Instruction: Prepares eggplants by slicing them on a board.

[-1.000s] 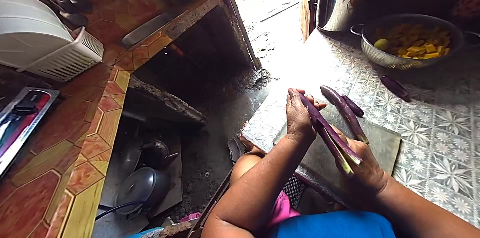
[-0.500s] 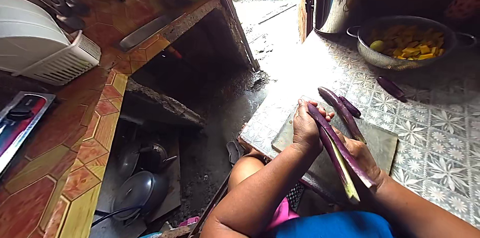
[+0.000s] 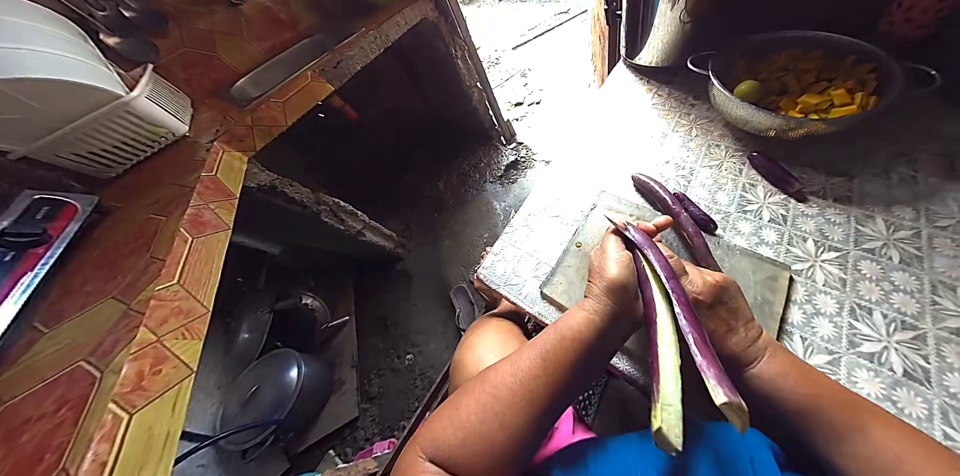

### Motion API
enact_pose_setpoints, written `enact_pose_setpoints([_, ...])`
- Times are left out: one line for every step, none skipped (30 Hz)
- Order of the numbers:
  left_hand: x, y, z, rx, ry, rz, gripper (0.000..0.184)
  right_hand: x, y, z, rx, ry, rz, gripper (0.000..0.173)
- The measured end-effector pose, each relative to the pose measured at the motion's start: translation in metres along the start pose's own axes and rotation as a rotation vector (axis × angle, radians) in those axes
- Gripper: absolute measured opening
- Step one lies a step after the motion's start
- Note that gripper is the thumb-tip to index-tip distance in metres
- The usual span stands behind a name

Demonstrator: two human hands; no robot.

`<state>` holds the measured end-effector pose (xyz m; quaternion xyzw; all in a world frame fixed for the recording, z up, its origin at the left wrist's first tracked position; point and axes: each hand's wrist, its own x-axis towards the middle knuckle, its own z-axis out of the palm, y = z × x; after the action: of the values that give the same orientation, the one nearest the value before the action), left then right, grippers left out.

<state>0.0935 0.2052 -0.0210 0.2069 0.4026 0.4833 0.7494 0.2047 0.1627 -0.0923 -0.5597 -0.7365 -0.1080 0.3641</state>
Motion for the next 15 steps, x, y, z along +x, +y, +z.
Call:
enact_pose_setpoints([0.0,0.001,-0.002,0.037,0.007,0.001,0.051,0.001,0.001,-0.002,-0.027,-0.002,0.001,0.037])
enact_pose_setpoints([-0.001,0.002,-0.004,0.091,0.0,-0.001,0.052,0.003,0.003,-0.003,-0.053,0.0,0.007,0.037])
enact_pose_setpoints([-0.003,0.004,-0.006,0.154,-0.009,-0.012,0.054,0.004,0.004,-0.004,-0.078,0.008,0.016,0.037])
enact_pose_setpoints([-0.006,0.007,-0.008,0.22,-0.021,-0.03,0.057,0.006,0.005,-0.006,-0.1,0.021,0.025,0.038])
enact_pose_setpoints([-0.009,0.009,-0.011,0.279,-0.052,-0.063,0.061,0.008,0.005,-0.009,-0.122,0.034,0.033,0.039])
enact_pose_setpoints([-0.013,0.012,-0.012,0.321,-0.084,-0.095,0.065,0.01,0.006,-0.012,-0.147,0.045,0.043,0.039])
enact_pose_setpoints([-0.015,0.013,-0.015,0.355,-0.124,-0.117,0.069,0.012,0.007,-0.015,-0.171,0.048,0.052,0.039])
enact_pose_setpoints([-0.016,0.014,-0.02,0.39,-0.193,-0.13,0.073,0.014,0.009,-0.018,-0.198,0.05,0.06,0.04])
enact_pose_setpoints([-0.016,0.015,-0.027,0.433,-0.283,-0.14,0.077,0.016,0.012,-0.019,-0.227,0.047,0.069,0.041])
enact_pose_setpoints([-0.015,0.014,-0.032,0.475,-0.361,-0.151,0.075,0.017,0.016,-0.02,-0.253,0.032,0.076,0.041])
enact_pose_setpoints([-0.015,0.013,-0.035,0.5,-0.426,-0.171,0.068,0.018,0.02,-0.02,-0.265,0.022,0.077,0.04])
enact_pose_setpoints([-0.017,0.012,-0.035,0.52,-0.461,-0.187,0.055,0.018,0.022,-0.02,-0.268,0.023,0.07,0.04])
enact_pose_setpoints([-0.019,0.012,-0.035,0.538,-0.487,-0.188,0.044,0.018,0.024,-0.019,-0.268,0.027,0.055,0.041])
enact_pose_setpoints([-0.021,0.012,-0.033,0.57,-0.503,-0.193,0.037,0.018,0.026,-0.019,-0.264,0.028,0.036,0.042])
enact_pose_setpoints([-0.022,0.012,-0.032,0.605,-0.514,-0.206,0.032,0.018,0.029,-0.018,-0.258,0.027,0.018,0.042])
